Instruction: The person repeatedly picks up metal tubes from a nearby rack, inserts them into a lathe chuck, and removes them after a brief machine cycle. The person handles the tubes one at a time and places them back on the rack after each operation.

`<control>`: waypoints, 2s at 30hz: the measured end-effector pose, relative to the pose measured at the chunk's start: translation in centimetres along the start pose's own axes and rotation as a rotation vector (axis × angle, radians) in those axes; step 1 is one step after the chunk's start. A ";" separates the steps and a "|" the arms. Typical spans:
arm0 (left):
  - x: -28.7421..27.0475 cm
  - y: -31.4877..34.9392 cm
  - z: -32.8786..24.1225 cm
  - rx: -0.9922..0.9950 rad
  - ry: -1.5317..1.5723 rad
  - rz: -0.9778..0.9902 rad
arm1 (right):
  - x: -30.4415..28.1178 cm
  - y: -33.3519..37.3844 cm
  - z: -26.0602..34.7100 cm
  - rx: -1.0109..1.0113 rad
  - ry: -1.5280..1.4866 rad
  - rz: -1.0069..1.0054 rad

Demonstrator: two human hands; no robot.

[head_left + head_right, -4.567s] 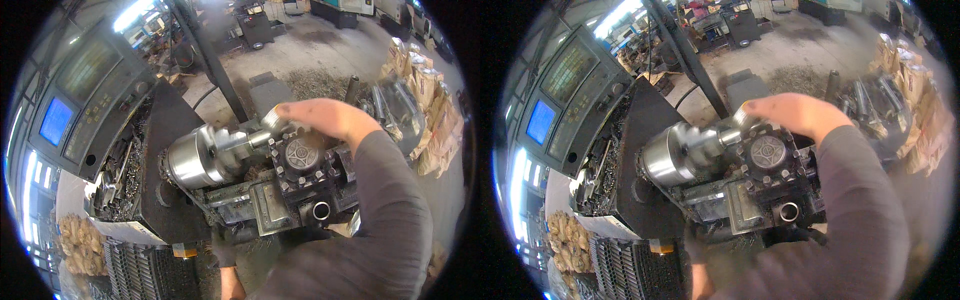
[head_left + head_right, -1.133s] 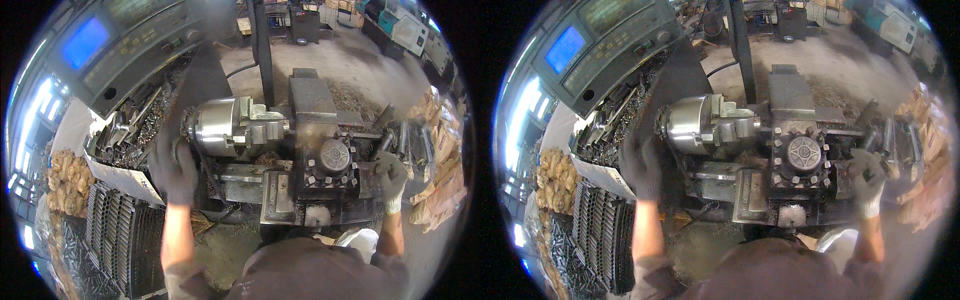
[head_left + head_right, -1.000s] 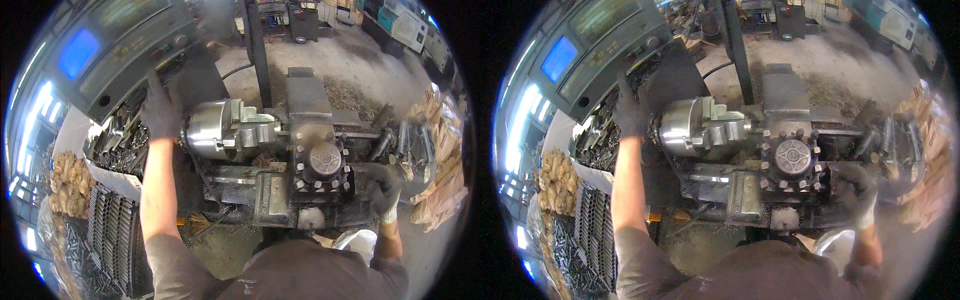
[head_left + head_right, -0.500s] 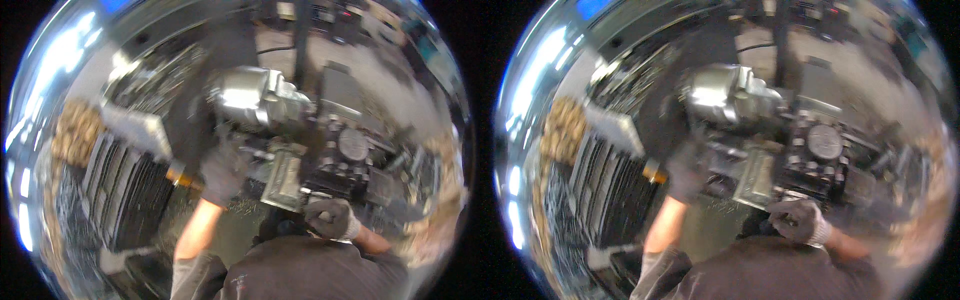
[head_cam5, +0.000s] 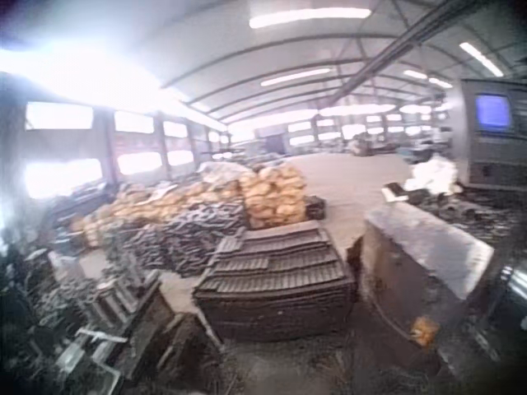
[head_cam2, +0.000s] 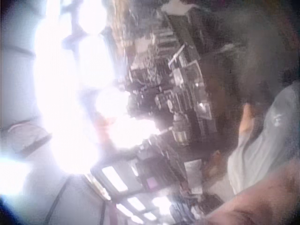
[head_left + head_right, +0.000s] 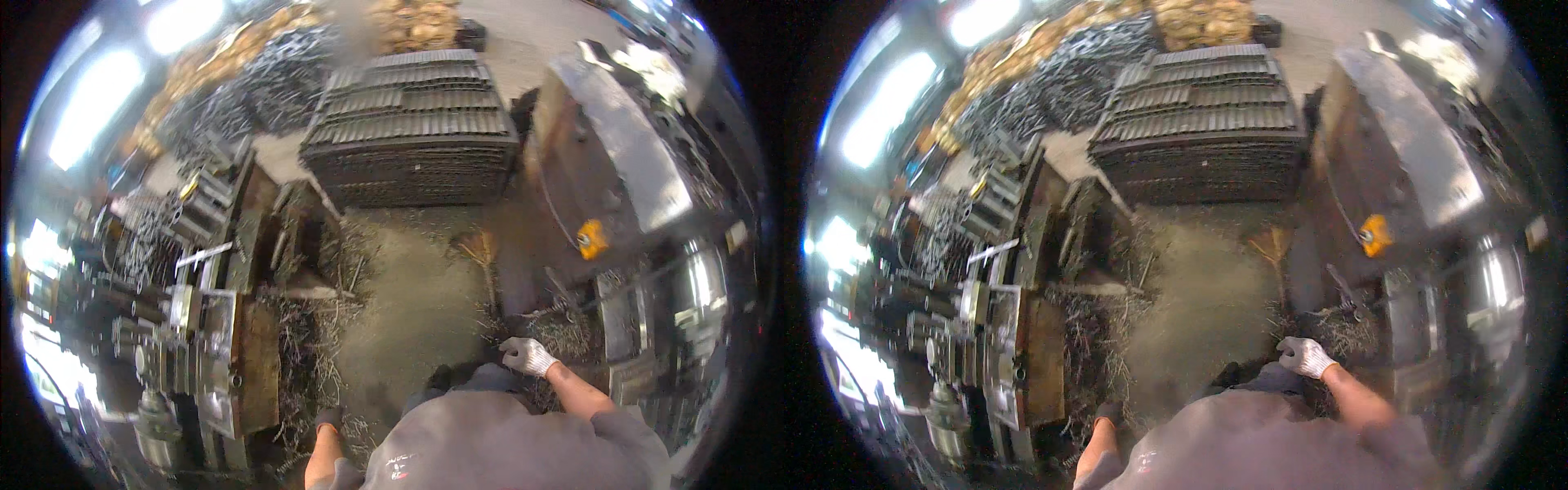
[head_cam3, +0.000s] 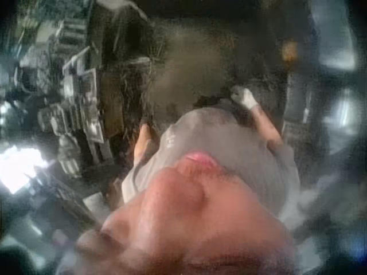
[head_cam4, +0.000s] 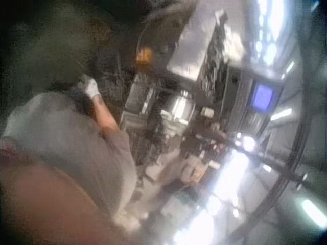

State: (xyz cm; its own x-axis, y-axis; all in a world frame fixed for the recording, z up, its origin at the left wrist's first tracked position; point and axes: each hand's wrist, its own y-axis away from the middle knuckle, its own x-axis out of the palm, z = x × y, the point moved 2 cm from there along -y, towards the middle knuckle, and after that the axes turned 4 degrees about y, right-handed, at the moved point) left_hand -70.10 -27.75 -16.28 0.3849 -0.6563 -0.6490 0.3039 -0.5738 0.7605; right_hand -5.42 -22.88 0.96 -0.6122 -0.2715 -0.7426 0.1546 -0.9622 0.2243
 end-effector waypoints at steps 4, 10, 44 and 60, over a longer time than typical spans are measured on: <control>4.8 4.2 1.2 0.279 0.015 -0.042 | 3.7 -6.4 -4.9 0.135 0.082 0.168; 13.1 8.3 -2.8 -0.384 0.865 -0.146 | 10.1 -17.1 -11.3 0.338 0.075 0.187; 12.5 24.7 36.5 -0.759 1.206 -1.233 | 23.7 -33.1 9.4 -0.706 0.965 0.808; -1.5 -13.4 3.5 -0.074 0.469 0.097 | 10.7 -49.9 0.4 0.161 0.738 0.464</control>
State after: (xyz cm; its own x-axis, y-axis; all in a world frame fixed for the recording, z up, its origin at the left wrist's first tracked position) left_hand -77.77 -20.84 -25.58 0.7608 -0.4033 -0.5084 0.3021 -0.4732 0.8275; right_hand -19.99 22.25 -17.98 0.1504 -0.6325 -0.7599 0.1184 -0.7516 0.6490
